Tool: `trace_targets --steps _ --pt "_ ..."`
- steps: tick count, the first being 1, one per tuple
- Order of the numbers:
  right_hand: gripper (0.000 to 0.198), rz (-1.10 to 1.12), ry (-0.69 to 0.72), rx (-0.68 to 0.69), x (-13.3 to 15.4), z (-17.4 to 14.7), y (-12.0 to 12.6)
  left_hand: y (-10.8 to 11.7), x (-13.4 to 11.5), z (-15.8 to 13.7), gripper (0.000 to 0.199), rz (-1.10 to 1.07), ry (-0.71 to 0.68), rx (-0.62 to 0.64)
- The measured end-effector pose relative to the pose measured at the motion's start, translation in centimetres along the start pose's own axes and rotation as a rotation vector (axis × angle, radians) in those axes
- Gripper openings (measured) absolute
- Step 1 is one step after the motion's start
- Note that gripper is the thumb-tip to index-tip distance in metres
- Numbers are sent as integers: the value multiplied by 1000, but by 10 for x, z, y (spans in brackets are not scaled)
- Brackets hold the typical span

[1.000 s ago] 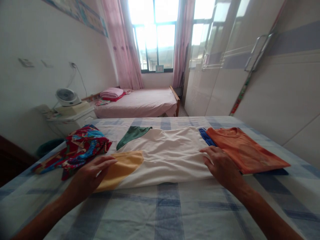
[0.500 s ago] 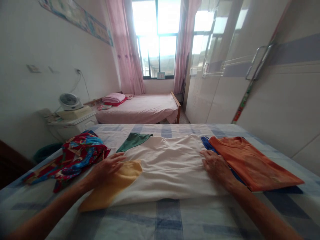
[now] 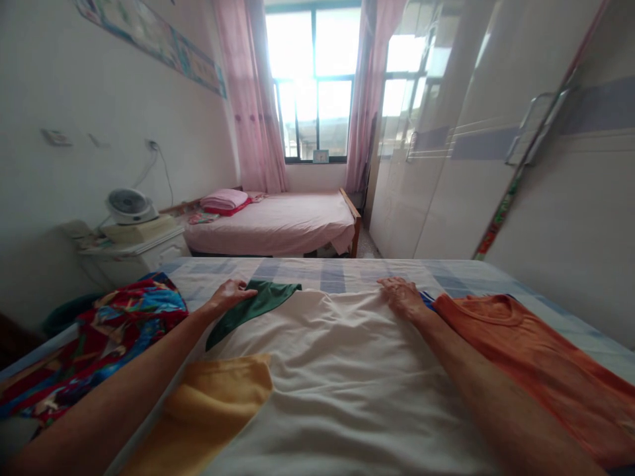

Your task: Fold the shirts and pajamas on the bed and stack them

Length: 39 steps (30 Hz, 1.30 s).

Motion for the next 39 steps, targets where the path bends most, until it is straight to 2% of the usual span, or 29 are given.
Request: trace_targets --steps 3,5,7,9,11,13,15,17,21,24,27,29,32,35,39 --pt "39 -22 -7 18 2 9 -4 -12 -15 1 21 -160 -8 69" --pt "29 -39 -17 -3 3 8 4 -9 -29 -5 24 -282 -43 90" --pt "25 -53 -29 -63 1 0 21 7 -42 -18 34 -398 -94 73" --pt "23 -60 -34 -200 -3 -19 45 34 -49 -38 39 -510 -190 17" --pt "20 -58 -16 -344 -7 -47 67 60 -50 -67 33 -564 -330 -12" --pt "16 -52 42 -433 -9 -80 75 72 -45 -103 19 -511 -454 54" --pt "14 -57 105 -444 -9 -110 69 66 -34 -140 11 -393 -495 177" --pt "14 -69 136 -422 -10 -133 54 53 -22 -172 12 -278 -477 269" --pt "21 -56 127 -396 -12 -152 30 27 -19 -210 41 -115 -500 340" --pt "25 -40 120 -393 -11 -151 29 25 -22 -208 39 -50 -548 212" --pt "24 -39 107 -381 -11 -150 36 34 -12 -183 38 -46 -484 38" --pt "24 -48 99 -388 -12 -151 40 39 -2 -163 40 -41 -419 -29" --pt "24 -55 104 -395 -16 -153 38 42 10 -140 42 32 -317 -74" --pt "25 -39 123 -390 -23 -152 30 37 15 -130 49 117 -251 -65" --pt "25 -30 137 -402 -28 -147 27 30 18 -124 34 134 -173 -62"
Point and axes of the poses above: each hand's wrist, its own z-axis towards the middle knuckle, its own y-axis out of the back of the hand, x = y × z, the point moved 8 cm from there along z, towards the middle knuckle
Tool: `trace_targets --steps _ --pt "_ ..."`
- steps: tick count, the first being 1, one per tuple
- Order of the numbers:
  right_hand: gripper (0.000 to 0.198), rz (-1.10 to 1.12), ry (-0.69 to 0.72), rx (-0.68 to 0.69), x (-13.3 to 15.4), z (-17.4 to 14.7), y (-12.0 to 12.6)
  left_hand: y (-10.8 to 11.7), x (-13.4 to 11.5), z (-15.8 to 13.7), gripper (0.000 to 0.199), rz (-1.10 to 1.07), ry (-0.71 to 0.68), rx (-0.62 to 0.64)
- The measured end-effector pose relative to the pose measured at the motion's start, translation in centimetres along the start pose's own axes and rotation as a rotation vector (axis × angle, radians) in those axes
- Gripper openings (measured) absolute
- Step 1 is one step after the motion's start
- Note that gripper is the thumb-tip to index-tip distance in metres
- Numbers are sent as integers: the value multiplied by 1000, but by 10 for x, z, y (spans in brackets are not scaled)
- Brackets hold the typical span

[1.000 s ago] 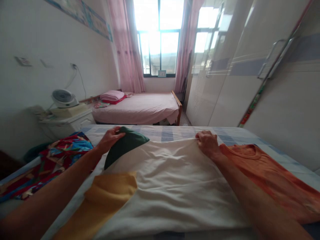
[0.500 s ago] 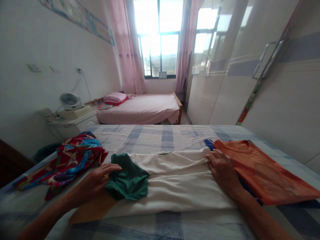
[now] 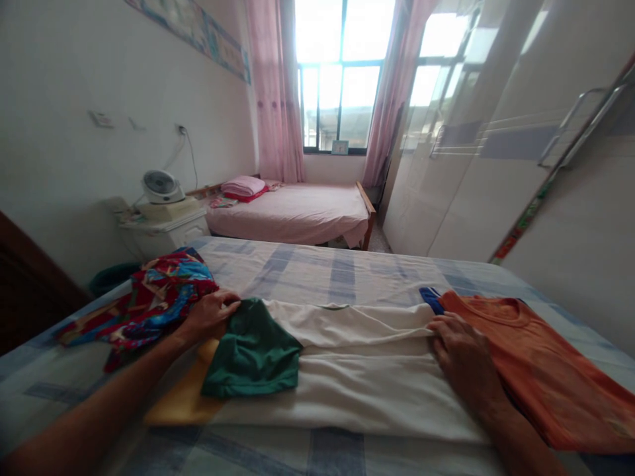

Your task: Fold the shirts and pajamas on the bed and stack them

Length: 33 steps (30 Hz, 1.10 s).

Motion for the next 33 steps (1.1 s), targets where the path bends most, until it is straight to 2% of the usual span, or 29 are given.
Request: trace_targets --steps 4,6,9,11,13,16,19,21,23,26,29,33 --pt "26 -4 -35 -66 1 5 13 6 16 9 36 -159 94 -70" --pt "25 -1 -43 -71 2 6 18 11 28 12 36 -145 137 -120" --pt "21 125 -16 78 3 5 12 16 36 13 32 -57 168 -175" --pt "24 219 -90 152 -4 6 9 18 24 10 33 -57 83 -223" --pt "27 227 -232 145 -15 13 12 19 0 3 35 -76 -85 -255" --pt "33 162 -302 149 -19 31 12 6 -39 -10 39 -51 -354 -159" --pt "30 110 -256 233 -14 47 -7 -19 -51 -21 44 50 -483 3" --pt "27 76 -288 257 -17 49 -21 -34 -45 -24 47 125 -481 90" --pt "29 55 -379 214 -27 48 -28 -44 -36 -25 51 182 -463 143" --pt "31 40 -492 170 -38 44 -32 -49 -29 -24 54 222 -450 154" --pt "27 -33 -455 174 -33 43 -29 -47 -29 -23 55 225 -439 137" --pt "29 -98 -281 17 -14 46 -8 -46 -31 -22 55 209 -434 125"
Point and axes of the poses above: each hand's wrist, its own z-axis towards the middle knuckle, its own y-axis out of the back of the hand, x = y × z, the point moved 8 cm from there along z, towards the middle knuckle
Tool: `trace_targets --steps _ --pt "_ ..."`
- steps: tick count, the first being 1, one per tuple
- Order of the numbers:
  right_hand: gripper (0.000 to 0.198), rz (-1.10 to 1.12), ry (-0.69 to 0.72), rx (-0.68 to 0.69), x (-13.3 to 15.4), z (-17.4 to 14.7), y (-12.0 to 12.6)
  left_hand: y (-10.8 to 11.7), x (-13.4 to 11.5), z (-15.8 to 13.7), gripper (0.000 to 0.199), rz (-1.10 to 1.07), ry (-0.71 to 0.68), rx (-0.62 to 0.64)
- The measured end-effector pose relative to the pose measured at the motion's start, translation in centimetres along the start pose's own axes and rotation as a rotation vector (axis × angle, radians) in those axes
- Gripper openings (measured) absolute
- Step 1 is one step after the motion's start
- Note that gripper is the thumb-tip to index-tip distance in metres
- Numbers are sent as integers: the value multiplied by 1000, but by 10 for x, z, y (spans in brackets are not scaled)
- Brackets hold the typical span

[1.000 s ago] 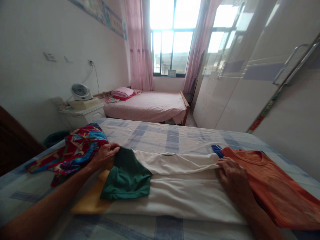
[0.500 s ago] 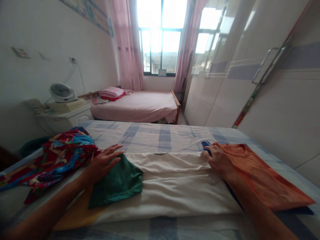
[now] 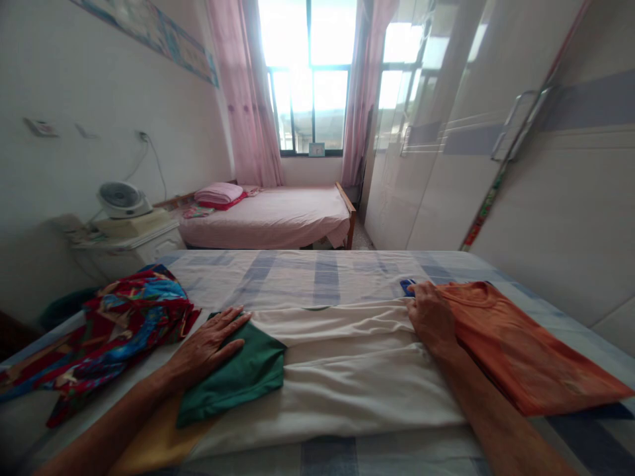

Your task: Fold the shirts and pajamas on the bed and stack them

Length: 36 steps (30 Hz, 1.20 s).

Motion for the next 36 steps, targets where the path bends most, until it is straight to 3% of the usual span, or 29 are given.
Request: trace_targets --steps 2,6,13,19,23,27,29,33,36 --pt "29 36 112 -41 10 -2 7 1 0 0 53 -2 5 -7" --pt "30 137 238 16 27 -7 1 2 0 1 49 -2 13 -15" --pt "24 80 202 177 37 -8 -20 -1 0 1 52 -15 20 24" --pt "28 77 131 87 29 -9 -2 6 -1 0 51 -128 40 -19" --pt "30 240 290 112 51 -23 12 30 11 -7 48 -129 199 -109" --pt "29 341 431 258 73 -49 14 49 23 -28 42 -61 393 -67" --pt "32 351 363 208 61 -53 16 55 23 -41 37 -53 429 -39" --pt "34 337 124 18 10 -50 19 53 23 -65 35 -146 522 28" --pt "33 342 -38 8 -21 -49 11 50 20 -77 40 -308 558 31"
Point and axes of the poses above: each hand's wrist, its own z-axis towards the middle knuckle, its own y-axis out of the back of the hand, x = y × z, the point moved 8 cm from there along z, towards the middle knuckle
